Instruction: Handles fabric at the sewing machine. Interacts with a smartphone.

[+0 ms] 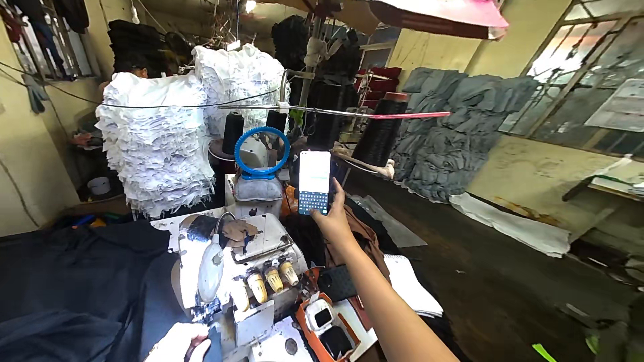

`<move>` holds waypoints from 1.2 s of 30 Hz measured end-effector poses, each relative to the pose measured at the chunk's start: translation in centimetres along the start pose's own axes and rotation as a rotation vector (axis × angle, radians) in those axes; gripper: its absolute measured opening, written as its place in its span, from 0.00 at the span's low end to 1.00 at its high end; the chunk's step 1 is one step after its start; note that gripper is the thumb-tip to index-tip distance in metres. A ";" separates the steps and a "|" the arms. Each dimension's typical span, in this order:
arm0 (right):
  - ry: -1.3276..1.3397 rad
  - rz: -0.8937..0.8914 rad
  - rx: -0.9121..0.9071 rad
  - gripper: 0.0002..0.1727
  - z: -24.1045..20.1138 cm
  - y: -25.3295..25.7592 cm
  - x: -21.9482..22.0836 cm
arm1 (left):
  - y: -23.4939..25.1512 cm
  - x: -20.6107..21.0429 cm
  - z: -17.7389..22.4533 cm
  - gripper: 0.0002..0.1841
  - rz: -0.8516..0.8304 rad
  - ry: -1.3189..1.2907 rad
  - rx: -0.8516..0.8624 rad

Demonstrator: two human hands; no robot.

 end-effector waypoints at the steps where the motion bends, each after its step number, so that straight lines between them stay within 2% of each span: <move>1: -0.003 0.002 0.008 0.63 0.0 0.0 0.0 | 0.0 0.0 0.0 0.13 -0.003 -0.001 -0.002; 6: 0.011 -0.004 0.035 0.59 -0.4 -0.3 -0.2 | 0.0 0.2 -0.4 0.13 -0.003 0.000 -0.004; 15: 0.256 -0.076 0.096 0.50 0.8 -0.4 -1.6 | 0.0 0.2 -0.2 0.13 0.015 0.003 0.008; 22: 0.253 -0.077 0.066 0.44 0.6 -0.4 -1.5 | 0.0 0.3 -0.5 0.13 0.004 -0.005 -0.004; 36: 0.227 -0.069 0.051 0.41 0.4 -0.5 -1.3 | 0.1 0.0 0.1 0.13 -0.014 0.001 -0.004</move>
Point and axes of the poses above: each hand's wrist, its own y-axis towards the middle knuckle, its own x-axis out of the palm, z = x × y, the point moved 6 cm from there along y, towards the middle knuckle, and after that the axes turned 12 degrees about -z, right-handed, at the moved point
